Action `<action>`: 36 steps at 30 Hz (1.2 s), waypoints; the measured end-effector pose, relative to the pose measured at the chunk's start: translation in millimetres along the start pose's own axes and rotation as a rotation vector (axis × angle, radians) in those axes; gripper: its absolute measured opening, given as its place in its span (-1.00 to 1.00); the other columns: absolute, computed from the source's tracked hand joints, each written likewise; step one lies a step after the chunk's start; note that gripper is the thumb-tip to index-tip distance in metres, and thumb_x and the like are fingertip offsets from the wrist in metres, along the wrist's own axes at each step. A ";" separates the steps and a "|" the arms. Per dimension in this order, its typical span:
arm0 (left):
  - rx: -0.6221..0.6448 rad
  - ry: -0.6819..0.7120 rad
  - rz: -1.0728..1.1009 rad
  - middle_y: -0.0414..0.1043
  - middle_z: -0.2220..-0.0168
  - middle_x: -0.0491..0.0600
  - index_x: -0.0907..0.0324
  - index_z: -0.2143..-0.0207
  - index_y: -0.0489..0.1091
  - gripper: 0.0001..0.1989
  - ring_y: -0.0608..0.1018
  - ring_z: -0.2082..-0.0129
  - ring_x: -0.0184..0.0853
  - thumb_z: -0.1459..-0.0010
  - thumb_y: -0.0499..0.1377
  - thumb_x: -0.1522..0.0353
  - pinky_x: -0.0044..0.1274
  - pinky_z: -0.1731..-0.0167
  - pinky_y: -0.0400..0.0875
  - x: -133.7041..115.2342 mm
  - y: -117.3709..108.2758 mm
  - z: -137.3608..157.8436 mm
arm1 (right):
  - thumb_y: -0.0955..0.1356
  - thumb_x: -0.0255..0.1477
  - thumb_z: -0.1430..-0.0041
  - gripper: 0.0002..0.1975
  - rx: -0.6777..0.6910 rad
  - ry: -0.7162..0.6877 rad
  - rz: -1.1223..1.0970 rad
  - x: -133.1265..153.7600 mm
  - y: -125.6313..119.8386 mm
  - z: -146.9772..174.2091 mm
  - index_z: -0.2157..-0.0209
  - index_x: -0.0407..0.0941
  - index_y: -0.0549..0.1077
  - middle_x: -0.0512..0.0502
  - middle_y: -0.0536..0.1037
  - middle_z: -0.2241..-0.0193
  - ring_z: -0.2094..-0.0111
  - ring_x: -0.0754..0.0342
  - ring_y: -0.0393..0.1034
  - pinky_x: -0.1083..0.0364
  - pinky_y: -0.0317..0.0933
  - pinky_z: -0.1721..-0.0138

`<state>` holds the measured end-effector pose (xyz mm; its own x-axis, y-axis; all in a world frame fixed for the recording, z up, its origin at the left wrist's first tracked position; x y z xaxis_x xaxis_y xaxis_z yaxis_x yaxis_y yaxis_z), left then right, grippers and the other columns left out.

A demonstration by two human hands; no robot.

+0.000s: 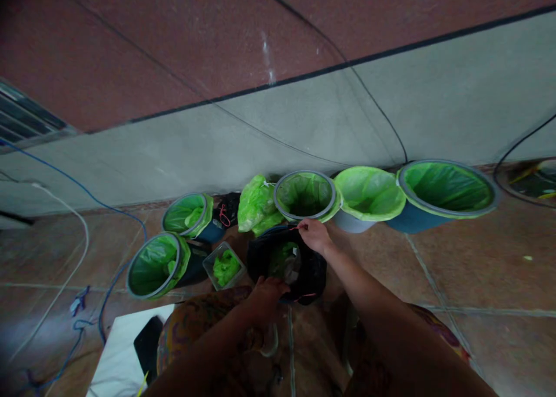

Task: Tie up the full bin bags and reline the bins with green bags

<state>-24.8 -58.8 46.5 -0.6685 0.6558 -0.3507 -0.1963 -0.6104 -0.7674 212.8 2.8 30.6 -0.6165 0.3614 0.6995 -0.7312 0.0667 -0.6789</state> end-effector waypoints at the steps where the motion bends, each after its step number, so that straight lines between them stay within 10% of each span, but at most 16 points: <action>1: -0.004 -0.017 -0.025 0.51 -0.12 0.11 0.05 -0.10 0.50 -0.51 0.47 -0.16 -0.01 -0.07 0.30 0.30 -0.11 -0.20 0.27 -2.8 8.0 0.4 | 0.32 -0.51 -0.21 -0.78 0.005 -0.019 0.005 2.4 -1.2 1.8 0.25 -0.13 0.64 -0.11 0.66 0.30 0.28 0.04 0.48 0.13 0.23 0.23; 6: -0.020 -0.076 -0.106 0.56 -0.02 0.17 0.13 0.08 0.58 -0.71 0.49 -0.13 -0.03 -0.25 0.11 0.35 -0.04 -0.28 0.10 -8.1 21.3 -11.8 | 0.31 -0.56 -0.20 -0.77 0.043 -0.101 0.010 8.6 -4.1 10.6 0.27 -0.14 0.62 -0.11 0.66 0.29 0.25 0.04 0.49 0.14 0.24 0.20; 16: 0.032 -0.103 -0.097 0.46 -0.19 0.20 0.12 -0.17 0.42 -0.43 0.41 -0.24 0.05 -0.13 0.27 0.14 0.00 -0.33 0.05 -17.0 21.2 -12.3 | 0.30 -0.57 -0.24 -0.77 0.064 -0.153 0.087 9.3 -11.9 18.0 0.25 -0.15 0.62 -0.15 0.66 0.26 0.26 0.06 0.47 0.14 0.20 0.22; 25: -0.011 -0.163 -0.047 0.60 0.00 0.22 0.17 0.02 0.57 -0.67 0.58 -0.07 -0.04 -0.30 0.07 0.37 -0.16 -0.32 0.12 -16.6 36.4 -21.8 | 0.30 -0.58 -0.22 -0.79 -0.020 -0.164 0.018 8.1 -13.5 15.0 0.32 -0.12 0.58 -0.10 0.65 0.31 0.28 0.07 0.46 0.15 0.20 0.24; 36: -0.555 -0.220 0.295 0.63 0.21 0.02 0.10 0.19 0.56 -0.69 0.63 0.18 -0.26 -0.39 0.01 0.31 -0.48 0.10 0.43 -9.5 -62.7 25.2 | 0.33 -0.32 -0.20 -0.84 -0.109 -0.299 -0.630 39.2 -36.3 16.9 0.37 -0.11 0.48 -0.07 0.62 0.37 0.29 0.05 0.51 0.07 0.33 0.18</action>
<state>-24.2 -38.0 111.4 -0.7800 0.3542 -0.5158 0.3767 -0.3924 -0.8391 210.3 -1.1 86.5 -0.1504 -0.0469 0.9875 -0.9515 0.2780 -0.1317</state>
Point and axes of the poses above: each hand's wrist, its own z-axis away from the middle knuckle, its own y-axis out of the palm, x = y × z, the point moved 2 cm from there along -z, towards the middle knuckle
